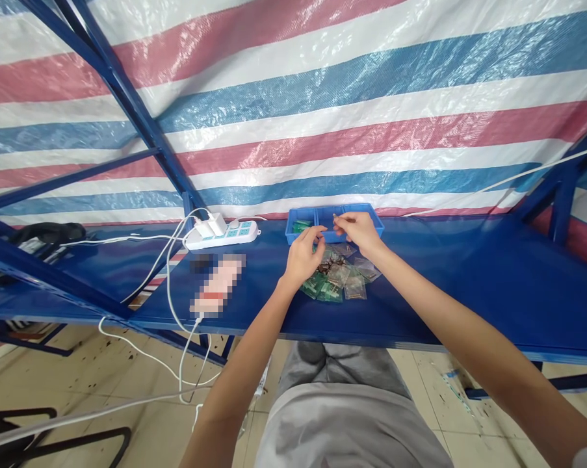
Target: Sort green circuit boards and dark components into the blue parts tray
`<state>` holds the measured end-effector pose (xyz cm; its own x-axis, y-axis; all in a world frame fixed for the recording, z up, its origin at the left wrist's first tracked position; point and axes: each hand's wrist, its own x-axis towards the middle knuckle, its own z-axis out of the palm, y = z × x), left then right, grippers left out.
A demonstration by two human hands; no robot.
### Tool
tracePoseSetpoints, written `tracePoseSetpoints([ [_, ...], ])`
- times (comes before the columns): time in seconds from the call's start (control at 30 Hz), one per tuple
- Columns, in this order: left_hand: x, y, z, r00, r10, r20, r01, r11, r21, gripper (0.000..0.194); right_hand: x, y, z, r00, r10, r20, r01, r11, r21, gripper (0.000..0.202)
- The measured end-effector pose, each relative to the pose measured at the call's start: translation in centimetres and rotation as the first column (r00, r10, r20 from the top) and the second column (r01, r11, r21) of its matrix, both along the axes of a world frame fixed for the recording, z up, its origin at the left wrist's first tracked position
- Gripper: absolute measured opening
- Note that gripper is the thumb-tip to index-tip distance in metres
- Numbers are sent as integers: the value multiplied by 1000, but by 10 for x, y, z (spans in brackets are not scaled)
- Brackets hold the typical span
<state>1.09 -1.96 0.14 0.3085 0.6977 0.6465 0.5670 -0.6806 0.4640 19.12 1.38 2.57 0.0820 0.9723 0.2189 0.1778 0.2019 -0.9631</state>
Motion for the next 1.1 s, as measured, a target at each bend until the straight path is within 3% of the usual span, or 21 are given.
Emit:
tracePoseSetpoints([
  [0.1, -1, 0, 0, 1000, 15, -19, -15, 1000, 1, 28, -5, 17, 10, 997, -44, -61, 39, 995, -89, 21],
  [0.17, -2, 0, 1, 999, 24, -34, -24, 1000, 4, 26, -4, 15, 10, 999, -39, -26, 37, 997, -69, 19],
  [0.3, -5, 1, 3, 996, 37, -78, -37, 999, 2, 25, 7, -17, -8, 968, 74, 239, -101, 990, 101, 18],
  [0.47, -9, 5, 2, 979, 51, -199, -62, 997, -47, 21, 23, -46, -21, 863, 76, 499, -169, 975, 144, 17],
  [0.73, -10, 7, -4, 958, 38, -284, -59, 996, -66, 18, 26, -46, -25, 776, 241, 582, -293, 956, -5, 16],
  [1.1, -10, 8, -4, 959, 36, -279, -58, 996, -72, 17, 20, -46, -29, 754, 120, 646, -213, 975, 67, 14],
])
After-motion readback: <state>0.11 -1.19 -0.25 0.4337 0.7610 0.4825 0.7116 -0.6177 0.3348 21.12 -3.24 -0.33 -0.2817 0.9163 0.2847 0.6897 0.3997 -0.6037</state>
